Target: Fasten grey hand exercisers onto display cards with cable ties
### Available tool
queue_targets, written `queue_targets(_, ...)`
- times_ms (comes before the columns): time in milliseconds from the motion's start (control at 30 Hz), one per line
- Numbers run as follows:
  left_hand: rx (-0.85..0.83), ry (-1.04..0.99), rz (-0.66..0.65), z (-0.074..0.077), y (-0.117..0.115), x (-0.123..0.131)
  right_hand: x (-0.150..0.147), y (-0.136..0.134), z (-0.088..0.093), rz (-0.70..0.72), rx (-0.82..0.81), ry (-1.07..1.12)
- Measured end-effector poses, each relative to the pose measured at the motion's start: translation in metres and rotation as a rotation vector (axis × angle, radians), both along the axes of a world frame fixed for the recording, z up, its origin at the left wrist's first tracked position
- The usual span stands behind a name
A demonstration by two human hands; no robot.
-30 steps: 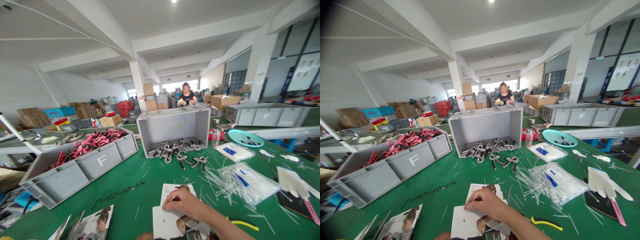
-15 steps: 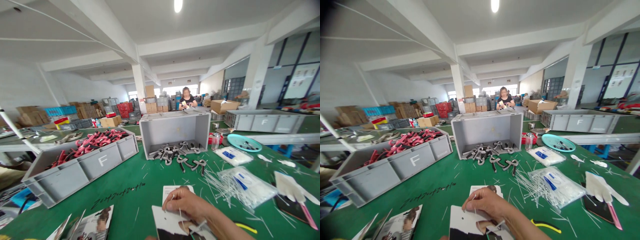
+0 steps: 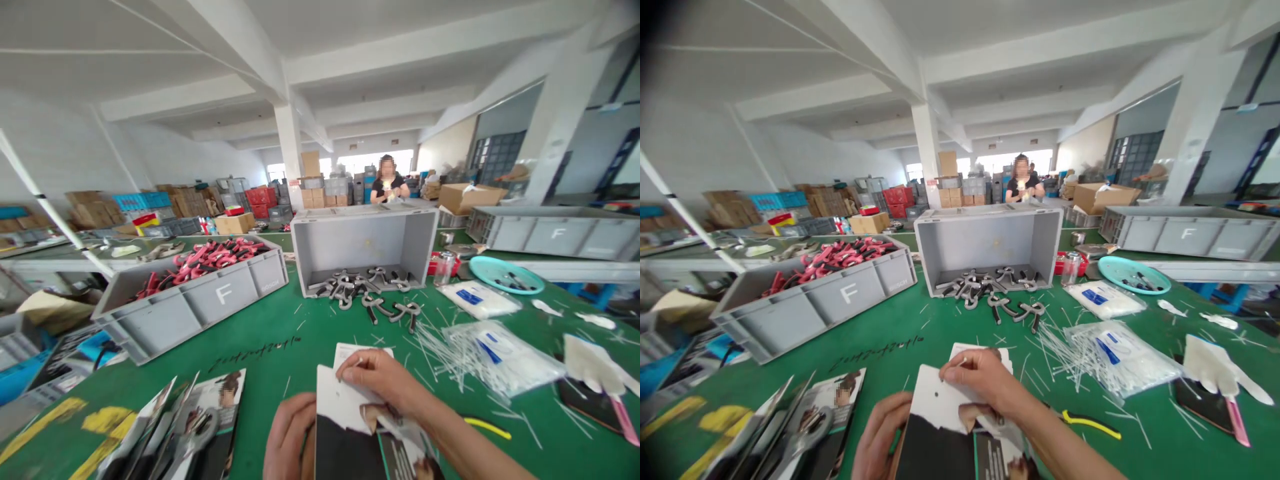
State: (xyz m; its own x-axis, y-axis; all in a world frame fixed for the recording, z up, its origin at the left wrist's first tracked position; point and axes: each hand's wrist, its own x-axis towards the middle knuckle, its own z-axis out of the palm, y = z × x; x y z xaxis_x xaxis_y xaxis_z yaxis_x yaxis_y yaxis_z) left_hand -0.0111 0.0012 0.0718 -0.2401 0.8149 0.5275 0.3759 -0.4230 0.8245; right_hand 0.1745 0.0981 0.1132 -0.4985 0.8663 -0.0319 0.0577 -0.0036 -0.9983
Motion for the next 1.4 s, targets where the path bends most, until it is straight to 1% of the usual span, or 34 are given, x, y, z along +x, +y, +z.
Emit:
queue_targets(33, -0.033, 0.008, -0.037, 0.002, 0.001, 0.002, 0.001, -0.004, 0.003, -0.006, 0.043, -0.044)
queue_targets(67, -0.091, -0.002, -0.073, 0.003, 0.002, 0.004, 0.002, -0.008, 0.005, 0.000, 0.054, -0.073)
queue_targets(133, -0.249, -0.083, -0.139, 0.002, 0.005, 0.009, 0.003, -0.015, 0.007, 0.042, -0.011, -0.097)
queue_targets(200, -0.340, -0.185, -0.189, -0.002, 0.006, 0.012, 0.004, -0.020, 0.008, 0.083, -0.071, -0.110)
queue_targets(267, -0.346, -0.237, -0.219, -0.008, 0.004, 0.013, 0.007, -0.021, 0.007, 0.082, -0.024, -0.141)
queue_targets(367, -0.307, -0.217, -0.267, -0.017, -0.001, 0.009, 0.011, -0.018, 0.005, 0.074, 0.181, -0.197)
queue_targets(433, -0.284, -0.215, -0.308, -0.022, -0.003, 0.006, 0.012, -0.015, 0.003, 0.076, 0.268, -0.222)
queue_targets(567, -0.292, -0.291, -0.307, -0.026, 0.002, 0.004, 0.008, -0.014, 0.000, 0.105, 0.259, -0.237)
queue_targets(667, -0.330, -0.349, -0.317, -0.022, 0.006, 0.006, 0.004, -0.018, -0.002, 0.158, 0.360, -0.295)
queue_targets(767, -0.419, -0.473, -0.339, -0.014, 0.002, 0.004, 0.003, -0.022, -0.005, 0.175, 0.495, -0.387)
queue_targets(867, -0.508, -0.575, -0.326, -0.004, -0.006, -0.001, 0.001, -0.025, -0.011, 0.182, 0.551, -0.356)
queue_targets(933, -0.549, -0.564, -0.304, 0.001, -0.008, -0.004, -0.002, -0.026, -0.016, 0.195, 0.559, -0.305)
queue_targets(1033, -0.589, -0.483, -0.234, 0.001, 0.001, -0.007, -0.009, -0.028, -0.023, 0.190, 0.606, -0.292)
queue_targets(1067, -0.612, -0.460, -0.236, 0.000, 0.006, -0.008, -0.010, -0.029, -0.023, 0.174, 0.631, -0.301)
queue_targets(1133, -0.677, -0.433, -0.310, -0.001, 0.016, -0.009, -0.008, -0.034, -0.018, 0.140, 0.673, -0.321)
queue_targets(1200, -0.746, -0.447, -0.400, -0.001, 0.022, -0.011, 0.001, -0.041, -0.008, 0.111, 0.709, -0.324)
queue_targets(1233, -0.755, -0.481, -0.401, 0.000, 0.022, -0.012, 0.009, -0.042, -0.004, 0.085, 0.723, -0.320)
queue_targets(1267, -0.741, -0.530, -0.361, 0.001, 0.022, -0.013, 0.019, -0.042, 0.000, 0.038, 0.735, -0.313)
queue_targets(1333, -0.660, -0.631, -0.208, 0.002, 0.019, -0.014, 0.045, -0.031, -0.002, -0.136, 0.713, -0.315)
queue_targets(1367, -0.616, -0.657, -0.140, 0.001, 0.017, -0.014, 0.061, -0.019, -0.008, -0.244, 0.652, -0.353)
queue_targets(1400, -0.591, -0.658, -0.103, -0.001, 0.014, -0.013, 0.077, -0.004, -0.017, -0.348, 0.562, -0.411)
